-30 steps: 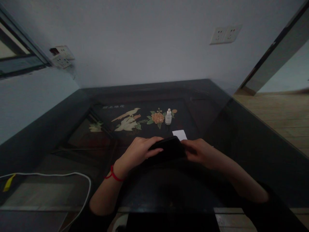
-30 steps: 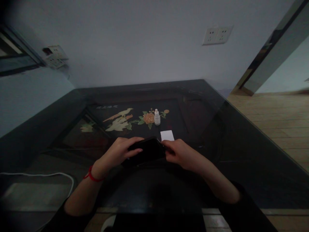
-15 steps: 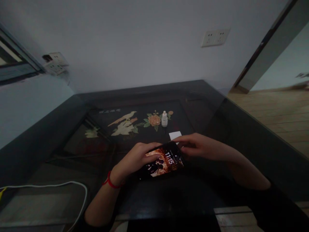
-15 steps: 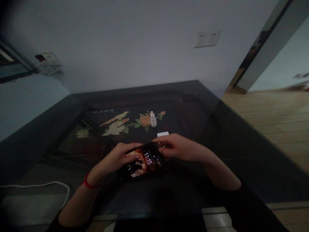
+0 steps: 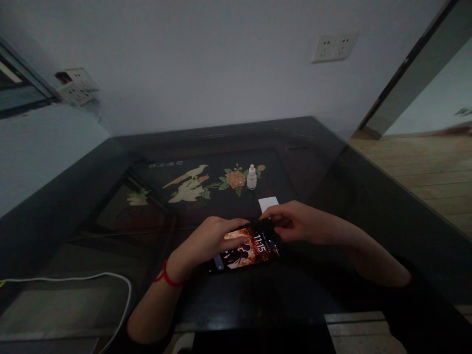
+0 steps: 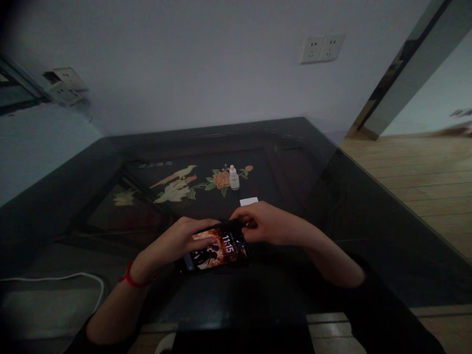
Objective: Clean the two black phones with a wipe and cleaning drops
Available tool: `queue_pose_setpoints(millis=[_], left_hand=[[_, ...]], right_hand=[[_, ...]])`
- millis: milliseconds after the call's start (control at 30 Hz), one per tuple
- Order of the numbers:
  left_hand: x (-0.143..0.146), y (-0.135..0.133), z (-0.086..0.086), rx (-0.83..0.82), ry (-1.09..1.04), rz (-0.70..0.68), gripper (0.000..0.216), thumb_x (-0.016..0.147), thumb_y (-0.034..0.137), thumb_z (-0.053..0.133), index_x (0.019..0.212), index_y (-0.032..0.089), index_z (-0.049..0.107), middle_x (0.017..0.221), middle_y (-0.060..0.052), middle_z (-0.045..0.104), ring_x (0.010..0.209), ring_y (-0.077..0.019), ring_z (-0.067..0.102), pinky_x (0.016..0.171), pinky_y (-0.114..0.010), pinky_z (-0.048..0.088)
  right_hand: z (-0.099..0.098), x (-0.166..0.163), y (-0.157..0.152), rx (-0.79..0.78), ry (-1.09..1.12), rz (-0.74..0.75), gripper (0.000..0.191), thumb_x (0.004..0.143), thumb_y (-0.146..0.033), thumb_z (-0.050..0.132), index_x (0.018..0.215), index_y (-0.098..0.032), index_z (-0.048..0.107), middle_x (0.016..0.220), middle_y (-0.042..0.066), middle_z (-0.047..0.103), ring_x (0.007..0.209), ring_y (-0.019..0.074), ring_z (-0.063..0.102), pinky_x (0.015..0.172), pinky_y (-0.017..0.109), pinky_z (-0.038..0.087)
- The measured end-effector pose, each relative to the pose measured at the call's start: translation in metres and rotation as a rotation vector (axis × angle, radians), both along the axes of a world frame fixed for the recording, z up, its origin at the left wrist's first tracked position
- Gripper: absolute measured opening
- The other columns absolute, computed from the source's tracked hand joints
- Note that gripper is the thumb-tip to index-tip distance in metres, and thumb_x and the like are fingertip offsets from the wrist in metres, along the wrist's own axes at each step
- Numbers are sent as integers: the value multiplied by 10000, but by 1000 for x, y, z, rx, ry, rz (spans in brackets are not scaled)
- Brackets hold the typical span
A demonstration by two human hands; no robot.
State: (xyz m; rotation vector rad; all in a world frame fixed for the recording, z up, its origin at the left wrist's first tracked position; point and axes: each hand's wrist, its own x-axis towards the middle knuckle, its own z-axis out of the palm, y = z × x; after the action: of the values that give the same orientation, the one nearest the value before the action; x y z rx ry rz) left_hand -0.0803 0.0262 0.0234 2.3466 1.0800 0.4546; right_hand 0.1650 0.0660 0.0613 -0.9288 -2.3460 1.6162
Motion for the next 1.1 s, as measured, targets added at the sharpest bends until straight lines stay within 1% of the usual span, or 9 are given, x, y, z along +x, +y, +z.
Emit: queue_pose_setpoints(millis=[100,200,300,400,533,633,767,1000,1100], left_hand=[[0,-1,-1,25,54,4,407,904,420,522,1181,141,626,955,-89,741,760,-158,690,666,-246,484],[0,-1,-1,26,78,-11,396,900,425,526,1161,150,638,918,-77,741,709,-141,675,623,-229,468],[0,0,0,3,85,-26,376,900,426,528,1133,156,648,866,-60,735,668,-120,657,587,-206,443],[-1,0,2,-28,92,-38,361,908,429,517,1111,162,652,803,-37,718,639,-109,642,562,-191,418],[-2,0,4,-45,75,-39,380,915,448,494,1111,160,645,790,-33,708,633,-106,633,565,-196,415],[-1,-1,6,-35,64,-39,393,915,459,486,1102,152,645,780,-34,702,633,-104,624,568,-199,417],[-1,-1,7,-67,40,-61,365,909,446,502,1069,158,658,702,-4,671,575,-91,589,523,-190,390],[-1,-2,4,-30,1,-78,426,901,454,516,1199,165,610,872,-46,724,679,-115,647,596,-206,430],[2,-4,5,-59,-36,-96,479,891,476,525,1253,167,581,862,-38,725,643,-104,631,580,-200,425]], right_hand=[[-5,-1,-2,-67,26,-3,188,735,-145,569,923,-151,576,733,-21,602,638,95,526,571,212,380],[-10,-1,-5,-72,41,-15,142,733,-155,574,873,-158,553,673,-46,554,590,80,475,535,201,341],[-13,-1,-8,-63,44,-36,140,747,-168,564,886,-158,550,679,-36,568,586,85,478,526,202,333],[-11,-4,-11,-6,4,-64,150,756,-140,546,905,-155,554,684,-28,581,587,89,489,530,203,337],[-5,-6,-13,74,-48,-81,147,758,-113,548,900,-146,565,611,-53,528,544,80,439,510,199,311],[-4,-5,-14,79,-65,-78,140,754,-110,550,887,-147,567,579,-63,505,523,75,407,489,198,282],[-6,-3,-14,22,-51,-84,135,763,-138,549,897,-156,554,609,-47,555,512,74,414,476,199,280],[1,-6,-15,114,-133,-120,156,732,-75,563,863,-157,585,562,-51,547,508,84,444,481,204,286],[4,-3,-14,153,-171,-115,140,734,-65,561,836,-157,582,532,-61,525,490,80,431,478,206,288]])
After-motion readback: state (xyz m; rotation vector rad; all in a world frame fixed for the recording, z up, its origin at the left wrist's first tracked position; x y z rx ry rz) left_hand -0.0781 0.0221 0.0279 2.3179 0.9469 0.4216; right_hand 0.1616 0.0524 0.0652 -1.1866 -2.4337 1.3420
